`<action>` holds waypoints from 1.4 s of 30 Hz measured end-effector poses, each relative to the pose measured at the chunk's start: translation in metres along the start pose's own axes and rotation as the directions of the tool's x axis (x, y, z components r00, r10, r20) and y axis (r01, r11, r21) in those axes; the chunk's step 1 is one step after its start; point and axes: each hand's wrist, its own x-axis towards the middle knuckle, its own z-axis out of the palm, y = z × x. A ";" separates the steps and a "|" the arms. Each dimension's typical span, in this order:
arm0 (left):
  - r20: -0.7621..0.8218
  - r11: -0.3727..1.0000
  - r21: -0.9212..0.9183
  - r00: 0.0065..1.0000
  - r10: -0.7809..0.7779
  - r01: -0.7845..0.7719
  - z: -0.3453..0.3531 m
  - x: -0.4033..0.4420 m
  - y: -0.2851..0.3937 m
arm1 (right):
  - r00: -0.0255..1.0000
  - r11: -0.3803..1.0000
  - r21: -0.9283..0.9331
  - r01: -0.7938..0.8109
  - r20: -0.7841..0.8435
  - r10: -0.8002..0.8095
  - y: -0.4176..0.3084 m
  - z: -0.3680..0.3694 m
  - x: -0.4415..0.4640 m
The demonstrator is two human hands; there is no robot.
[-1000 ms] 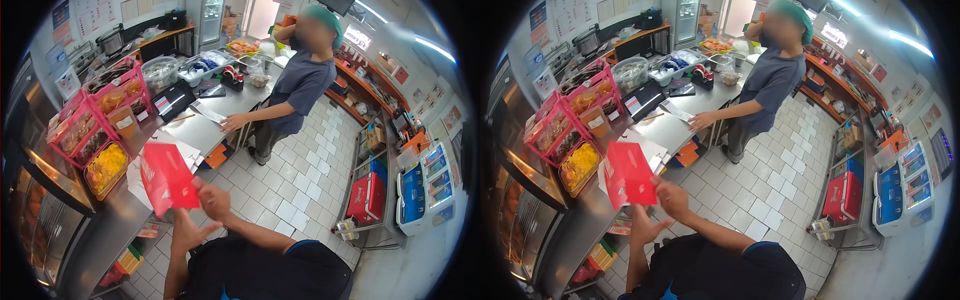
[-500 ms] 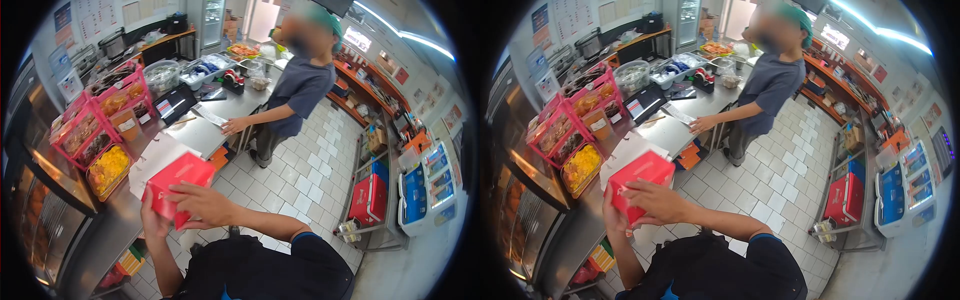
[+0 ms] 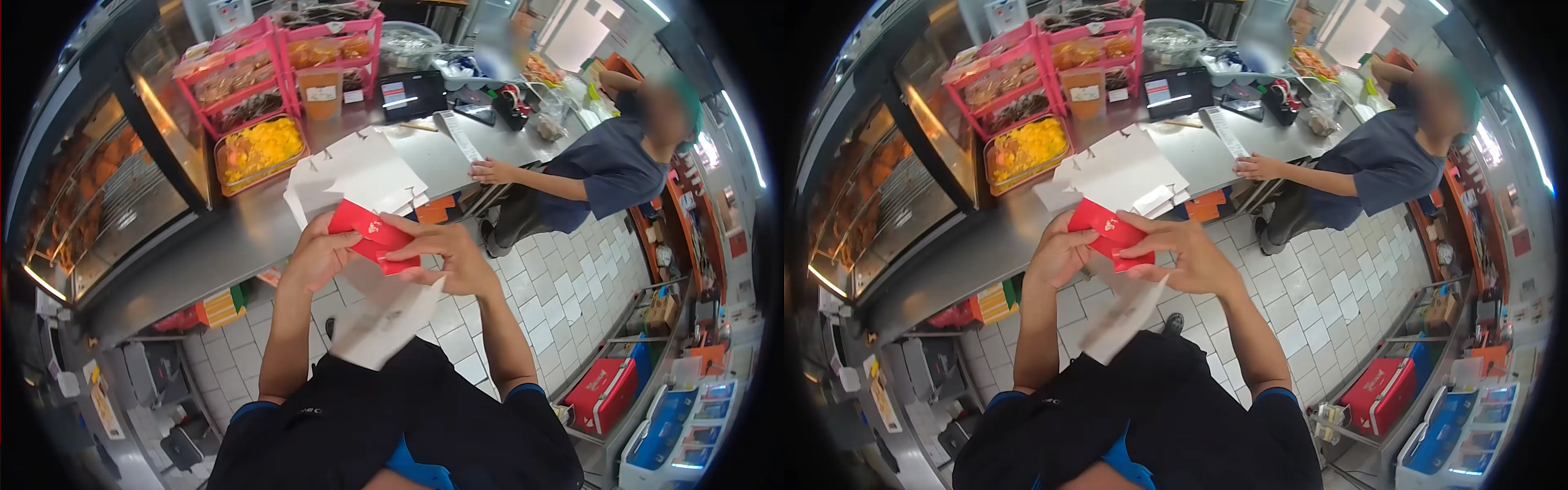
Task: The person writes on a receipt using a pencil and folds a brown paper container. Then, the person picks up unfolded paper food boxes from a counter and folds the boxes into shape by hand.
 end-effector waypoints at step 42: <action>-0.345 0.963 0.253 0.920 0.183 -0.097 -0.041 -0.048 -0.090 | 0.675 0.783 0.529 -0.326 -0.449 0.585 0.057 0.105 -0.001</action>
